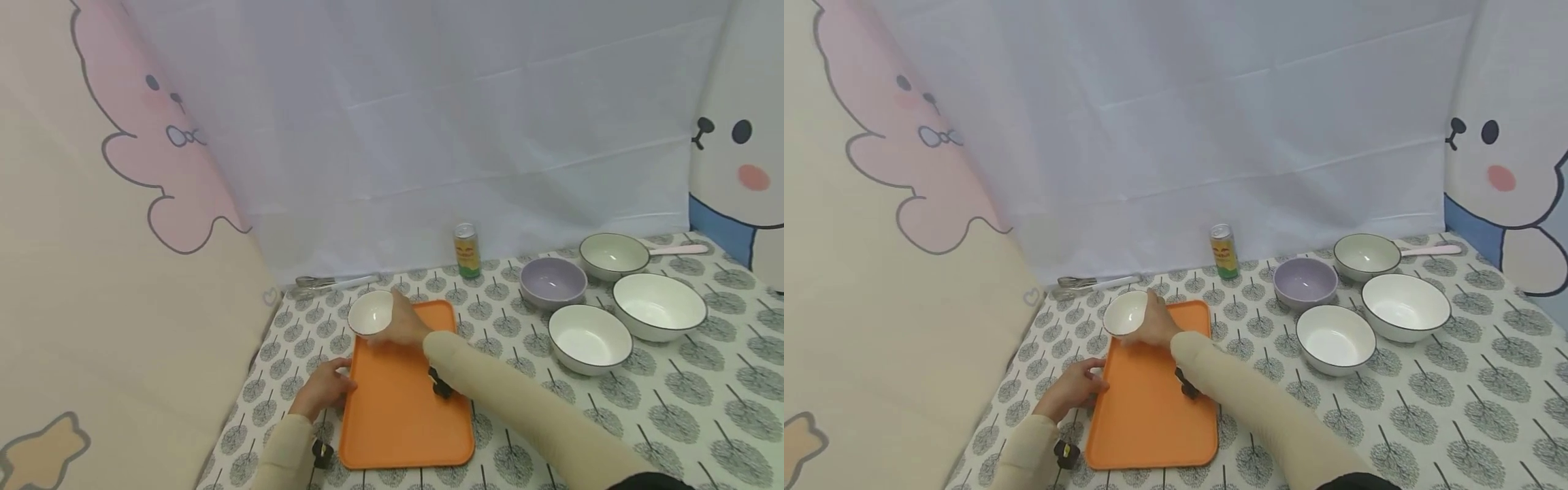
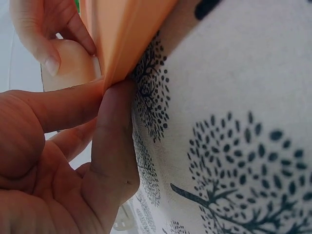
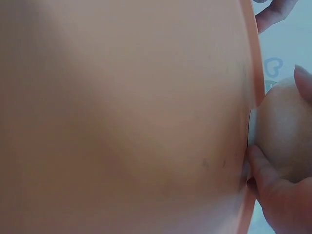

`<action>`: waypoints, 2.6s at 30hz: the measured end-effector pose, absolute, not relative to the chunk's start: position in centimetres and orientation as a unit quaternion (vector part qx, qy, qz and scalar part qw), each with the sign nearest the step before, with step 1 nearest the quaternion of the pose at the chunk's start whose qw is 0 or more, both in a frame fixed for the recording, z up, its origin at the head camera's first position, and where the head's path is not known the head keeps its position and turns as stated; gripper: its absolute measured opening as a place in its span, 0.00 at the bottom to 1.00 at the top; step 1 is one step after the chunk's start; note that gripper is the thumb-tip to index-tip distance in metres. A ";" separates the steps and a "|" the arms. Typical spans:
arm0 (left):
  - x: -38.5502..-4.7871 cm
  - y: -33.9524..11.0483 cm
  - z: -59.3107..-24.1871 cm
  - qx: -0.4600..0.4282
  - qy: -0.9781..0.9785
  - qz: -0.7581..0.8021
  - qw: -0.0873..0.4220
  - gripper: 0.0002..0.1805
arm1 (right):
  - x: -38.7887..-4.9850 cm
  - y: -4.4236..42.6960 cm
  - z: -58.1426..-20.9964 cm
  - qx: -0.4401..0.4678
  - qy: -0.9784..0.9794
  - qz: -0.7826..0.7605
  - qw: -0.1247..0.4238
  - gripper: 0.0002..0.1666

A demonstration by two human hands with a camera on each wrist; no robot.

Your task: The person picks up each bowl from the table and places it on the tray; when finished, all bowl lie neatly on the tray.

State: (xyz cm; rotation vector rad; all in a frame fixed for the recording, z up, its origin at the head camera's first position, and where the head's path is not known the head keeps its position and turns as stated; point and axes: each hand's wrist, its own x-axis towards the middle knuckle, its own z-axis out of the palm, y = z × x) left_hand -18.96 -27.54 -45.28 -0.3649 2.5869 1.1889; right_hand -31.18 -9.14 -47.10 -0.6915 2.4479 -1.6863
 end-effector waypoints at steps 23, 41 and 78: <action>-18.9 -27.4 -45.0 -0.120 0.903 0.393 0.130 0.29 | -28.8 -4.3 -43.8 -0.210 0.831 -0.496 0.141 0.70; -18.8 -27.2 -45.2 -0.124 0.904 0.386 0.136 0.30 | -27.0 3.4 -41.1 -0.198 0.813 -0.527 0.149 0.60; -18.9 -27.3 -45.0 -0.135 0.888 0.417 0.141 0.30 | -23.1 18.0 -39.0 -0.186 0.859 -0.472 0.069 0.60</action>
